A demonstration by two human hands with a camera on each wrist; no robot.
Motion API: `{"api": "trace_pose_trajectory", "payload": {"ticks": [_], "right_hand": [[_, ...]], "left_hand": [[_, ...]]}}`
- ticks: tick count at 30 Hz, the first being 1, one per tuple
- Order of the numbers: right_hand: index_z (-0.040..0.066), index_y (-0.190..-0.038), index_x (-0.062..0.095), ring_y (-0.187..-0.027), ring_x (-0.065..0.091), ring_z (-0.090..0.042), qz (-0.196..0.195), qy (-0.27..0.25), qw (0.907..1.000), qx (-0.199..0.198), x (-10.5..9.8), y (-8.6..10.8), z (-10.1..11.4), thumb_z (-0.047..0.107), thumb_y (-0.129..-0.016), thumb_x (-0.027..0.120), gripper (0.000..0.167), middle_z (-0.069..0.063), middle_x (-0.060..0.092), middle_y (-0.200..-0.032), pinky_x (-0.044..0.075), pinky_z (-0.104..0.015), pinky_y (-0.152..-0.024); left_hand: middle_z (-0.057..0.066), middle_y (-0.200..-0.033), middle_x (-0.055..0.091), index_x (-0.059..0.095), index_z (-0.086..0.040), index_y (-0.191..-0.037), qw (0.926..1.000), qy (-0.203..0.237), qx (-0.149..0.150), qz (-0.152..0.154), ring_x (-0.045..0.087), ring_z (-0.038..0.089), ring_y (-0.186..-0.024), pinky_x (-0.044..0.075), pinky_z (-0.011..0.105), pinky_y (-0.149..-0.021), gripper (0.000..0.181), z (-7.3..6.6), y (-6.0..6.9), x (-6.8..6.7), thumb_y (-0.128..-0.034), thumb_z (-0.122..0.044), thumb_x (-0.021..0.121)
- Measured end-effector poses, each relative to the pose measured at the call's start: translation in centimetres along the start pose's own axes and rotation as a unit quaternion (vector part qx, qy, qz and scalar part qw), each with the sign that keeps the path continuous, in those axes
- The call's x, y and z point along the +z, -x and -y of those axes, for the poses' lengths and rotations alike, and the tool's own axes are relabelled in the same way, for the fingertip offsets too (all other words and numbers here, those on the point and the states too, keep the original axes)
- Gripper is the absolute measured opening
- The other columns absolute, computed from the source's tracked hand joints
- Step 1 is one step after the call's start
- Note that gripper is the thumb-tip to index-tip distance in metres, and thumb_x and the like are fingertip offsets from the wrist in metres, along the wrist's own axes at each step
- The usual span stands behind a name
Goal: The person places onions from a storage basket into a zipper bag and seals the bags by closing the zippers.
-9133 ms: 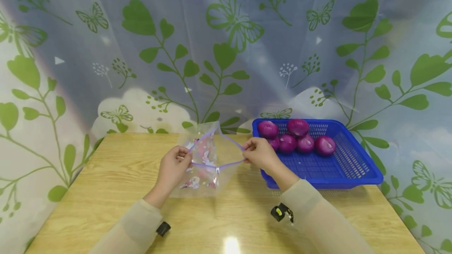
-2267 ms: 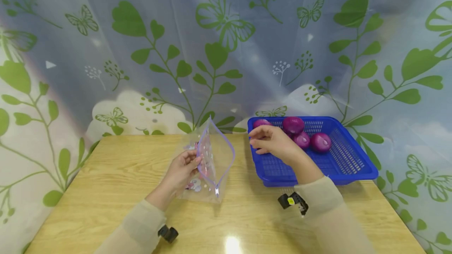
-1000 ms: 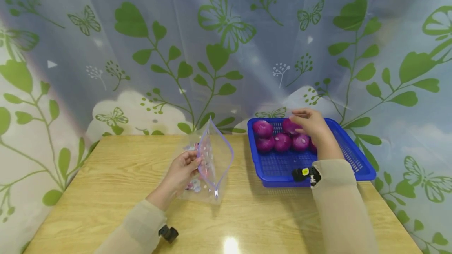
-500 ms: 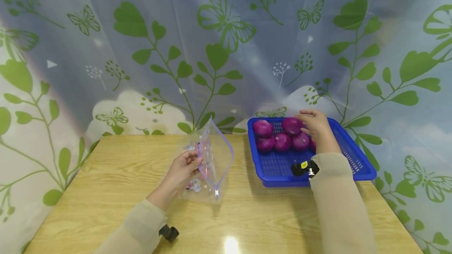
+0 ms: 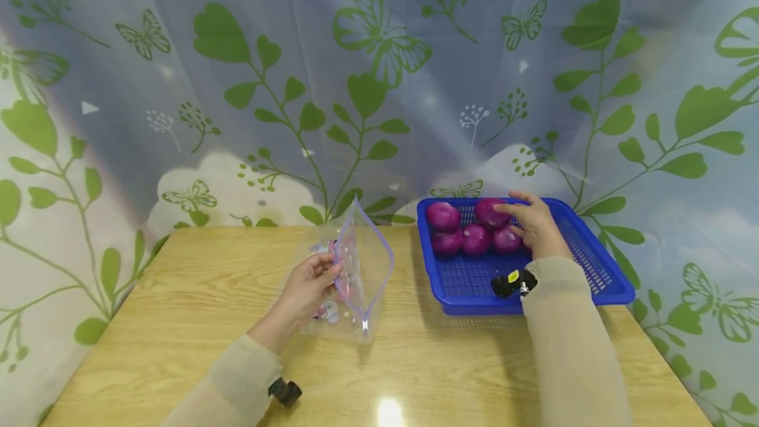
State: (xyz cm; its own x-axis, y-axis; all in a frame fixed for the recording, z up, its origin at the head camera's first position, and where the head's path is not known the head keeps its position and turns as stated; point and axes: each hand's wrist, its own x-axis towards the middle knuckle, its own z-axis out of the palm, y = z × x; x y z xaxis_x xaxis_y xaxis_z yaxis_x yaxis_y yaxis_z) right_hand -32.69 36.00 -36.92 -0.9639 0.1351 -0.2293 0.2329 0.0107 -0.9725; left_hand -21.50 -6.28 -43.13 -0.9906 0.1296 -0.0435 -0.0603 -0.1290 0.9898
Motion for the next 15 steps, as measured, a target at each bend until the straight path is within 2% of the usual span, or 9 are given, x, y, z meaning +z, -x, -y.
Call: {"api": "trace_pose_trajectory", "payload": {"ticks": [1,3,5,8,12,15], "right_hand": [[0.032,-0.112,0.050,-0.116,0.038,-0.012,0.002,-0.002,1.0000,0.001,-0.03,-0.18,-0.14,0.010,-0.090,0.076,0.040,-0.007,0.021,-0.153,0.029,-0.051,-0.117],[0.029,-0.122,0.050,-0.117,0.039,-0.013,0.008,-0.005,0.9999,0.005,-0.05,-0.47,-0.31,0.009,-0.090,0.075,0.046,-0.008,0.019,-0.155,0.030,-0.050,-0.117],[0.024,-0.137,0.046,-0.128,0.035,-0.018,0.014,0.003,0.9999,0.003,0.07,-0.65,-0.36,0.009,-0.090,0.075,0.056,-0.010,0.012,-0.161,0.030,-0.049,-0.117],[0.016,-0.153,0.032,-0.141,0.024,-0.023,0.023,0.024,0.9994,0.000,0.25,-0.83,-0.35,0.011,-0.091,0.074,0.076,-0.011,0.005,-0.164,0.030,-0.049,-0.117],[0.012,-0.158,0.024,-0.137,0.029,-0.024,0.026,0.050,0.9984,0.001,0.38,-0.94,-0.38,0.011,-0.091,0.075,0.085,-0.012,0.017,-0.159,0.033,-0.050,-0.115],[0.012,-0.158,0.024,-0.120,0.041,-0.018,0.025,0.065,0.9975,0.006,0.51,-1.00,-0.47,0.011,-0.089,0.076,0.086,-0.010,0.033,-0.145,0.042,-0.044,-0.107]], "left_hand": [[0.003,-0.097,0.060,0.055,0.004,-0.124,1.0000,0.001,0.000,0.001,0.057,0.012,-0.081,0.047,0.020,-0.070,0.026,0.00,-0.01,0.02,-0.1003,-0.007,0.059],[0.003,-0.098,0.059,0.054,0.004,-0.125,1.0000,0.005,-0.001,0.001,0.057,0.011,-0.082,0.047,0.020,-0.070,0.026,0.01,-0.02,0.03,-0.1003,-0.006,0.058],[0.003,-0.098,0.060,0.054,0.005,-0.125,1.0000,0.006,-0.001,-0.001,0.058,0.012,-0.083,0.047,0.019,-0.070,0.027,0.09,-0.05,0.03,-0.1002,-0.005,0.058],[0.004,-0.098,0.061,0.055,0.005,-0.125,1.0000,0.003,0.002,-0.005,0.059,0.012,-0.084,0.048,0.019,-0.070,0.027,0.18,-0.11,0.06,-0.0999,-0.005,0.059],[0.004,-0.098,0.061,0.055,0.005,-0.124,1.0000,0.002,0.001,-0.008,0.060,0.011,-0.083,0.048,0.020,-0.070,0.027,0.21,-0.16,0.14,-0.0998,-0.005,0.059],[0.004,-0.098,0.061,0.055,0.004,-0.124,1.0000,0.005,-0.002,-0.007,0.059,0.011,-0.082,0.047,0.020,-0.070,0.026,0.20,-0.12,0.15,-0.0997,-0.005,0.059]]}}
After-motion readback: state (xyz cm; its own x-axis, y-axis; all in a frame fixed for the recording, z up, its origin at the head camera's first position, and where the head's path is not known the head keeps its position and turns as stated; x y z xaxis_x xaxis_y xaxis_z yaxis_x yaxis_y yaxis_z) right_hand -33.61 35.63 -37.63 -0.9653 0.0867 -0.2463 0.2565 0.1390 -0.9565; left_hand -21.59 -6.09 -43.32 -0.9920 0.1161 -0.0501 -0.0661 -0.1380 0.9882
